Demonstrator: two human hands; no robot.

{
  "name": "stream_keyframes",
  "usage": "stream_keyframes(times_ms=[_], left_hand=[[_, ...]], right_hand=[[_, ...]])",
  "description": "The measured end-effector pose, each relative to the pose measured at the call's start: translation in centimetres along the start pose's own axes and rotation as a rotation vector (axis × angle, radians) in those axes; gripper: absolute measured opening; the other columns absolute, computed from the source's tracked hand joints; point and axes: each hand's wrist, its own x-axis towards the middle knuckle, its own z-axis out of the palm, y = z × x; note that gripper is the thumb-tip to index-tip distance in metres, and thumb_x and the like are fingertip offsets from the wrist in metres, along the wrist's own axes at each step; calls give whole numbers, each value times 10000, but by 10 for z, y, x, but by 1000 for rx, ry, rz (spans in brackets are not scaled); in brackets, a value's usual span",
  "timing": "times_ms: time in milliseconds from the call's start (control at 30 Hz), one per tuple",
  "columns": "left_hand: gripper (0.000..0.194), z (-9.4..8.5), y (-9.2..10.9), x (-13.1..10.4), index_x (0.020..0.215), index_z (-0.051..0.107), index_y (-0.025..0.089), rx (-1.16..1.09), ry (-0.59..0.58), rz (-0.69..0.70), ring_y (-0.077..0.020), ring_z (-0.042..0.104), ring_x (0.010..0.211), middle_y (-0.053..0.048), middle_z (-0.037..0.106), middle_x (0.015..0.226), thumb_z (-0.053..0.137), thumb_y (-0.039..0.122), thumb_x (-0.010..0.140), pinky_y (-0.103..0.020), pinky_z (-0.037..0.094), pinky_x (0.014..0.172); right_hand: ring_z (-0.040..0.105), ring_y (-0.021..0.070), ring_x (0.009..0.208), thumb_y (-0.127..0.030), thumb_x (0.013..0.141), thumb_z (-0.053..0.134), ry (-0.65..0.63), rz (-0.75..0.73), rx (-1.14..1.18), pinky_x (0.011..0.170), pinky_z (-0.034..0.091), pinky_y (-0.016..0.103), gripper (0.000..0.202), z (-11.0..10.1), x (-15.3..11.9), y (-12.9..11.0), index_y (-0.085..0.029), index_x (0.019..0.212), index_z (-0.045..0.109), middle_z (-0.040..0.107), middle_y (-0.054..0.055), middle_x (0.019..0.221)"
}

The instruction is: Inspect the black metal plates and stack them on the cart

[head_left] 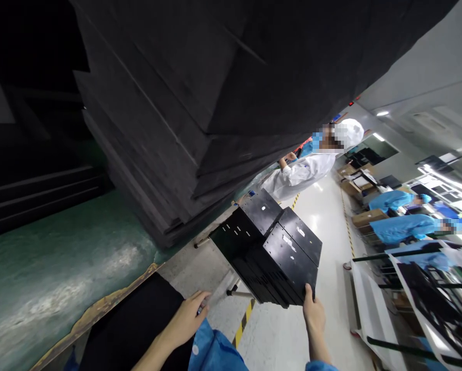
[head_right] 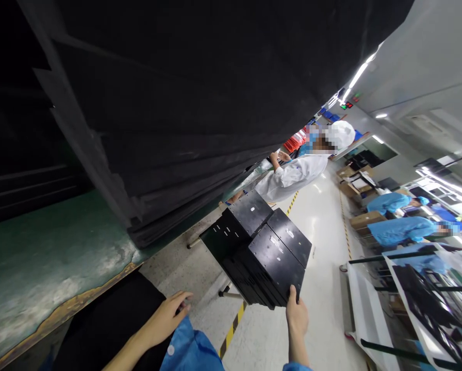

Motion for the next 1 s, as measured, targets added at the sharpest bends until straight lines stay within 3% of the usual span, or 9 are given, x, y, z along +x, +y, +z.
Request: stream_keyframes(times_ms=[300, 400, 500, 600, 667, 767, 833, 900, 1000], left_hand=[[416, -3, 4, -3, 1375, 684, 230, 22, 12, 19, -240, 717, 1130, -117, 726, 1309, 468, 368, 1047, -405, 556, 1089], [424, -10, 13, -17, 1412, 678, 263, 14, 67, 28, -244, 706, 1205, -105, 724, 1335, 461, 413, 1081, -405, 550, 1131], [407, -21, 14, -42, 1410, 690, 317, -18, 171, 11, -226, 708, 1258, -70, 724, 1391, 454, 470, 1117, -364, 557, 1155], [385, -38, 4, -76, 1406, 709, 343, 18, 329, 27, -212, 736, 1247, -58, 733, 1416, 479, 476, 1127, -301, 596, 1111], [374, -53, -2, -102, 1437, 700, 359, 149, 474, 53, -218, 748, 1250, -50, 741, 1423, 528, 447, 1116, -285, 613, 1095], [414, -82, 6, -149, 1505, 651, 379, 472, 738, 52, -236, 748, 1272, -33, 753, 1418, 576, 360, 1098, -316, 616, 1117], [509, -106, 26, -187, 1585, 567, 366, 687, 921, 20, -234, 736, 1292, -43, 736, 1448, 586, 273, 1086, -323, 613, 1123], [614, -132, 56, -230, 1648, 479, 341, 887, 1112, -24, -223, 714, 1316, -69, 714, 1471, 590, 180, 1066, -319, 598, 1133], [686, -167, 107, -302, 1658, 453, 339, 1212, 1405, -137, -229, 689, 1332, -92, 702, 1460, 630, 109, 1036, -356, 575, 1150]], right_hand=[[697, 508, 1253, -771, 979, 371, -146, 39, -28, 1010, 553, 561, 943, -15, -12, -18, 20, 1302, 770, 745, 365, 1299], [705, 514, 1214, -817, 947, 408, 24, 78, -50, 951, 554, 592, 907, -28, -22, -30, -135, 1465, 706, 772, 285, 1288], [754, 431, 974, -843, 916, 448, 247, -11, 10, 815, 563, 507, 816, -27, -46, -55, -268, 1430, 715, 818, 161, 1002], [696, 289, 682, -884, 854, 525, 122, -328, 242, 658, 537, 371, 812, 8, -96, -95, -205, 1215, 789, 737, 77, 723], [589, 205, 514, -855, 866, 586, -143, -573, 391, 520, 475, 305, 750, 51, -150, -128, -179, 1111, 802, 654, 21, 598], [572, 151, 451, -569, 1025, 580, -552, -1053, 452, 469, 457, 248, 422, 113, -253, -178, -214, 1047, 808, 686, -5, 599], [653, 145, 490, -374, 1036, 574, -743, -1476, 439, 535, 522, 222, 271, 137, -321, -207, -252, 1089, 811, 757, -13, 672], [763, 168, 622, -264, 1018, 565, -822, -1867, 465, 653, 596, 227, 261, 148, -374, -233, -271, 1116, 806, 824, -3, 799], [834, 199, 782, -216, 1031, 515, -842, -2182, 579, 716, 649, 250, 294, 161, -417, -267, -260, 1114, 793, 862, 14, 947]])
